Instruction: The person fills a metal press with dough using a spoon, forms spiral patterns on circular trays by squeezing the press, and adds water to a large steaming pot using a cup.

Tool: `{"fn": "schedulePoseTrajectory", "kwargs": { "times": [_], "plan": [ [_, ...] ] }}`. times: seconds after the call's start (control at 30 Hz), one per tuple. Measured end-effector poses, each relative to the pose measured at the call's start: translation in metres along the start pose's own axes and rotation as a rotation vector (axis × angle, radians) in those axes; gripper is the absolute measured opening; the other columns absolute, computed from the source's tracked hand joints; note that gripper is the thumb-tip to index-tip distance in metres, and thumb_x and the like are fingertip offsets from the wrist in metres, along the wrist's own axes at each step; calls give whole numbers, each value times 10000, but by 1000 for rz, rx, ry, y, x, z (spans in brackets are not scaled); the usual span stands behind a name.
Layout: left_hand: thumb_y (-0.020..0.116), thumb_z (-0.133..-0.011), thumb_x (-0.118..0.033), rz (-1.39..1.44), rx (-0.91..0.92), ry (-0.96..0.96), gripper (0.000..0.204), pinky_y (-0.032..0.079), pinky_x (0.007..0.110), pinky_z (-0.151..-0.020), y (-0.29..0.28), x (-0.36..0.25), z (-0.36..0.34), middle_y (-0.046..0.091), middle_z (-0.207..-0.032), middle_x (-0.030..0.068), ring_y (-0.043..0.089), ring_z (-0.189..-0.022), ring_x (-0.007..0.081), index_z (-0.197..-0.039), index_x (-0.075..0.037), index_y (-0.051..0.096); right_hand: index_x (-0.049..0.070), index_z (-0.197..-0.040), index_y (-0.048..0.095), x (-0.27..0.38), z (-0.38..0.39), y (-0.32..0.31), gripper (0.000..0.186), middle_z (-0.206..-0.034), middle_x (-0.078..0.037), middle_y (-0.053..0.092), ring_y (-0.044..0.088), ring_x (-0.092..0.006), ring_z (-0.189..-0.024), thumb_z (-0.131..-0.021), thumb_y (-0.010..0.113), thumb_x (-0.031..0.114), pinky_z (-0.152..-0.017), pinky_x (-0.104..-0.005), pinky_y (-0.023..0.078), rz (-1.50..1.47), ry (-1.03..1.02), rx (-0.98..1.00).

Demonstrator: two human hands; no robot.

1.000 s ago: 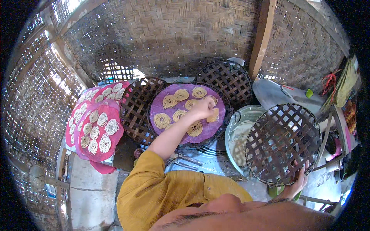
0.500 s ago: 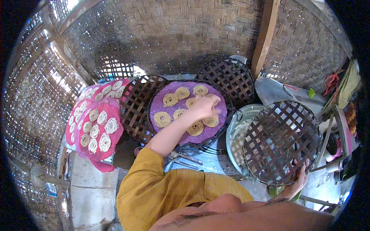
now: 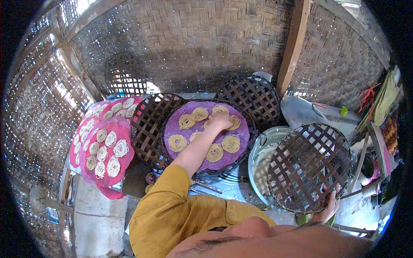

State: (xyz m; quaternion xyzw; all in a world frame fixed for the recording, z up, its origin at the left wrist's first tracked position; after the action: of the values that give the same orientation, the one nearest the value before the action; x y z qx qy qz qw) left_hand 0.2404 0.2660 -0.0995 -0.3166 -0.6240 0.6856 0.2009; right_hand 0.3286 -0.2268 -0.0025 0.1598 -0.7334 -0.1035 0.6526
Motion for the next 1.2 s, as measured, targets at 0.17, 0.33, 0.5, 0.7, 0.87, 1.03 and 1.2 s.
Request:
{"fn": "schedulePoseTrajectory", "kwargs": {
  "times": [0.17, 0.33, 0.5, 0.7, 0.87, 1.03, 1.2],
  "plan": [
    [572, -697, -200, 442, -182, 137, 206, 448, 404, -694, -57, -45, 38, 596, -826, 160, 573, -771, 329, -857, -70, 550, 10, -1194, 438, 1, 0, 7, 421, -897, -127, 581, 541, -143, -653, -828, 515, 203, -493, -223, 428, 31, -14, -7],
    [597, -695, -143, 398, -404, 297, 402, 460, 416, -662, -78, -35, 30, 612, -767, 132, 585, -736, 321, -1067, -86, 454, 21, -1194, 443, -3, -2, 13, 411, -890, -125, 580, 538, -140, -642, -828, 511, 194, -489, -220, 429, 44, -15, 16],
    [613, -703, -184, 285, -353, 416, 487, 463, 410, -683, -57, -42, 29, 608, -845, 151, 582, -783, 325, -1149, -110, 431, 27, -1194, 444, -1, -1, 10, 418, -909, -130, 577, 536, -136, -674, -824, 516, 206, -483, -216, 427, 33, 21, 28],
    [625, -693, -322, 137, -511, 119, 426, 429, 411, -779, -65, 10, 9, 598, -935, 102, 558, -886, 276, -1071, -140, 551, 30, -1196, 445, -8, -9, 8, 435, -939, -139, 571, 540, -147, -723, -823, 513, 243, -493, -217, 428, 65, 11, 61],
    [585, -706, -439, -128, -237, -211, 449, 355, 515, -841, -44, 45, -12, 499, -1085, 104, 387, -1090, 318, -1023, -122, 591, 35, -1197, 447, -10, -9, 2, 432, -942, -131, 571, 540, -147, -732, -825, 503, 247, -496, -222, 428, 89, -13, 13],
    [620, -662, -421, -17, -335, -230, 482, 374, 455, -836, -25, 48, -20, 536, -945, 117, 451, -986, 291, -973, -53, 602, 36, -1186, 460, -9, -11, 8, 412, -931, -123, 573, 539, -142, -726, -827, 499, 233, -495, -222, 424, 86, -1, 45],
    [612, -653, -314, 393, -261, 79, 280, 435, 340, -707, -35, 24, -27, 602, -767, 129, 583, -780, 296, -804, -80, 585, 35, -1187, 458, -11, -9, 7, 393, -916, -119, 575, 536, -128, -703, -831, 498, 197, -486, -218, 421, 76, 18, -17]
  ]
}}
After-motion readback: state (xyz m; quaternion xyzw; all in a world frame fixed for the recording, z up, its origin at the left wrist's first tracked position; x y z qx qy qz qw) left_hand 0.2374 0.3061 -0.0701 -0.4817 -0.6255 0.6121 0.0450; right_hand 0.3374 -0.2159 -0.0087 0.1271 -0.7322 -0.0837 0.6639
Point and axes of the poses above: each hand's wrist, its own z-axis away from the middle knuckle, its own y-axis out of the palm, x = y × z, the point moved 3 cm from there along -z, towards the middle knuckle
